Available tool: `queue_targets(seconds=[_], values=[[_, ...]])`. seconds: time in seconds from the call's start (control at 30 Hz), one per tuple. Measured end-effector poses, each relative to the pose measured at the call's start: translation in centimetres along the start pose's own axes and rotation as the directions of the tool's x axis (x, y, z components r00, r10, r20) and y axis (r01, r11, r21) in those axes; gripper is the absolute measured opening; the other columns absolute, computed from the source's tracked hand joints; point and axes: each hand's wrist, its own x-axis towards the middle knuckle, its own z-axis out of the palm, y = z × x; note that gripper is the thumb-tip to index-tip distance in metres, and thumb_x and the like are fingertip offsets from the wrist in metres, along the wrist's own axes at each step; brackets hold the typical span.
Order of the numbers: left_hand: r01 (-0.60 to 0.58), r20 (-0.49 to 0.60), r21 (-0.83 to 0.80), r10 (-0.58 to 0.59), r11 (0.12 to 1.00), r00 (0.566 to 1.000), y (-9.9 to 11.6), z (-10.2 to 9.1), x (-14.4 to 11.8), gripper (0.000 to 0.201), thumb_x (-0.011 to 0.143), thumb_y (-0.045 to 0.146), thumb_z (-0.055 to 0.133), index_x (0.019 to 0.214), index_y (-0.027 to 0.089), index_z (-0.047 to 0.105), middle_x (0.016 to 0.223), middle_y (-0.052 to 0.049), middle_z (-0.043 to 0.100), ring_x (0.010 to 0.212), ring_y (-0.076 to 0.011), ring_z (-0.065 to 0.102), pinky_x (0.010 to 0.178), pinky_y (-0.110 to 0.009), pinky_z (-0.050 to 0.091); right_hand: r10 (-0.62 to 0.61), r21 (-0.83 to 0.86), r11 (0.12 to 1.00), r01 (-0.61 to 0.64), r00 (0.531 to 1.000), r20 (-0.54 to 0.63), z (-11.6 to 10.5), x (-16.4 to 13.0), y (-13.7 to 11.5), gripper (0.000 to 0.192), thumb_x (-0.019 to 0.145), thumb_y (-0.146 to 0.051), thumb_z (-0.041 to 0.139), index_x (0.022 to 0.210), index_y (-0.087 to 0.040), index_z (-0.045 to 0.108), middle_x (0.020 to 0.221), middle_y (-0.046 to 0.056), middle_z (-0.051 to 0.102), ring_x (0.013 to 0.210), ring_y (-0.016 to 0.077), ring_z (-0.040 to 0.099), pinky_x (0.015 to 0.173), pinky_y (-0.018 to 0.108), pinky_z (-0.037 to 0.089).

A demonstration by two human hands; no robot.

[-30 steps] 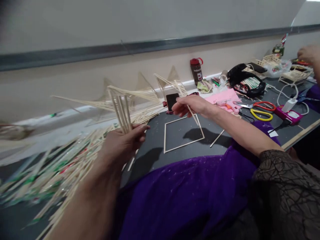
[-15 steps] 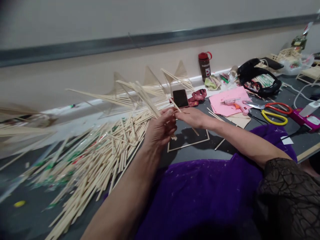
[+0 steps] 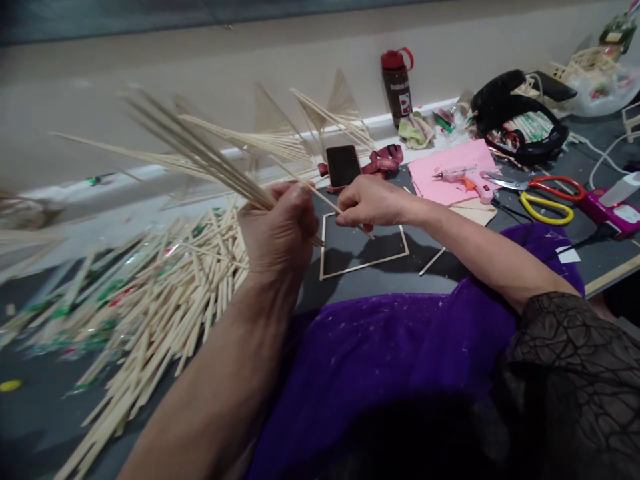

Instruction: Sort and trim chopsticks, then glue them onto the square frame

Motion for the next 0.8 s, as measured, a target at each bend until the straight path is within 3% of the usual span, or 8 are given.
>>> queue_targets(seconds=[0.13, 0.23, 0.3, 0.4, 0.53, 0.7, 0.8], values=[[-0.088, -0.185, -0.044, 0.079, 0.995, 0.980, 2.3, -0.4, 1.0, 0.021, 0.068, 0.017, 0.067, 0.061, 0.018, 0.048, 0.044, 0.012, 0.034, 0.034, -0.0021, 0.021, 0.034, -0.019, 0.009, 0.053, 0.114, 0.992, -0.053, 0.999, 0.008, 0.6, 0.0, -0.3, 0.015, 0.085, -0.010, 0.058, 0.072, -0.008, 0.066, 0.059, -0.001, 0.060, 0.045, 0.0050, 0.052, 0.045, 0.019, 0.038], [-0.087, -0.219, -0.044, 0.076, 0.995, 0.973, 3.0, -0.7, 1.3, 0.024, 0.071, 0.013, 0.062, 0.057, 0.018, 0.044, 0.043, 0.011, 0.038, 0.032, -0.0017, 0.018, 0.032, -0.021, 0.007, 0.072, 0.087, 0.994, -0.071, 0.997, -0.009, 0.8, -0.2, -0.7, 0.015, 0.086, -0.011, 0.058, 0.074, -0.007, 0.067, 0.054, -0.003, 0.058, 0.042, 0.0037, 0.049, 0.042, 0.017, 0.036], [-0.049, -0.167, -0.043, 0.041, 0.998, 0.985, 2.7, -0.7, 1.1, 0.022, 0.072, 0.014, 0.068, 0.060, 0.017, 0.050, 0.046, 0.010, 0.044, 0.033, -0.0009, 0.021, 0.032, -0.020, 0.008, 0.100, 0.040, 0.994, -0.099, 0.995, -0.015, 0.9, -0.3, -0.9, 0.016, 0.086, -0.012, 0.059, 0.072, -0.008, 0.066, 0.050, -0.004, 0.055, 0.040, 0.0030, 0.046, 0.040, 0.016, 0.034], [0.021, 0.001, 0.004, -0.021, 1.000, 1.000, 1.6, -0.5, 0.3, 0.019, 0.072, 0.021, 0.078, 0.066, 0.016, 0.061, 0.049, 0.008, 0.052, 0.035, -0.0007, 0.026, 0.033, -0.020, 0.012, 0.135, -0.017, 0.991, -0.135, 0.991, -0.026, 1.1, -0.5, -1.2, 0.020, 0.087, -0.015, 0.058, 0.069, -0.009, 0.065, 0.049, -0.004, 0.054, 0.040, 0.0035, 0.045, 0.041, 0.017, 0.035], [0.070, 0.157, 0.068, -0.080, 0.995, 0.984, 0.5, -0.3, -0.3, 0.023, 0.072, 0.030, 0.082, 0.064, 0.017, 0.065, 0.045, 0.007, 0.045, 0.033, -0.0019, 0.024, 0.035, -0.021, 0.012, 0.179, -0.143, 0.973, -0.183, 0.983, -0.039, 1.2, -0.4, -1.3, 0.026, 0.088, -0.023, 0.060, 0.066, -0.009, 0.066, 0.049, -0.001, 0.053, 0.042, 0.0052, 0.045, 0.046, 0.021, 0.036], [0.051, 0.089, 0.026, -0.053, 0.998, 0.995, 0.2, -0.5, 0.0, 0.025, 0.072, 0.027, 0.081, 0.062, 0.018, 0.060, 0.049, 0.006, 0.047, 0.033, -0.0014, 0.025, 0.035, -0.020, 0.013, 0.257, -0.286, 0.923, -0.259, 0.965, -0.047, 0.8, -0.5, -1.0, 0.027, 0.084, -0.026, 0.066, 0.064, -0.009, 0.068, 0.046, -0.001, 0.053, 0.042, 0.0067, 0.047, 0.048, 0.023, 0.035], [0.094, 0.088, 0.001, -0.094, 0.996, 0.992, 0.2, -0.8, 0.5, 0.024, 0.071, 0.027, 0.080, 0.060, 0.018, 0.060, 0.047, 0.006, 0.047, 0.032, -0.0016, 0.023, 0.034, -0.021, 0.010, 0.271, -0.207, 0.936, -0.284, 0.958, -0.092, 0.3, -0.6, -0.6, 0.023, 0.082, -0.020, 0.065, 0.061, -0.010, 0.066, 0.048, -0.001, 0.055, 0.041, 0.0063, 0.048, 0.045, 0.022, 0.034]])
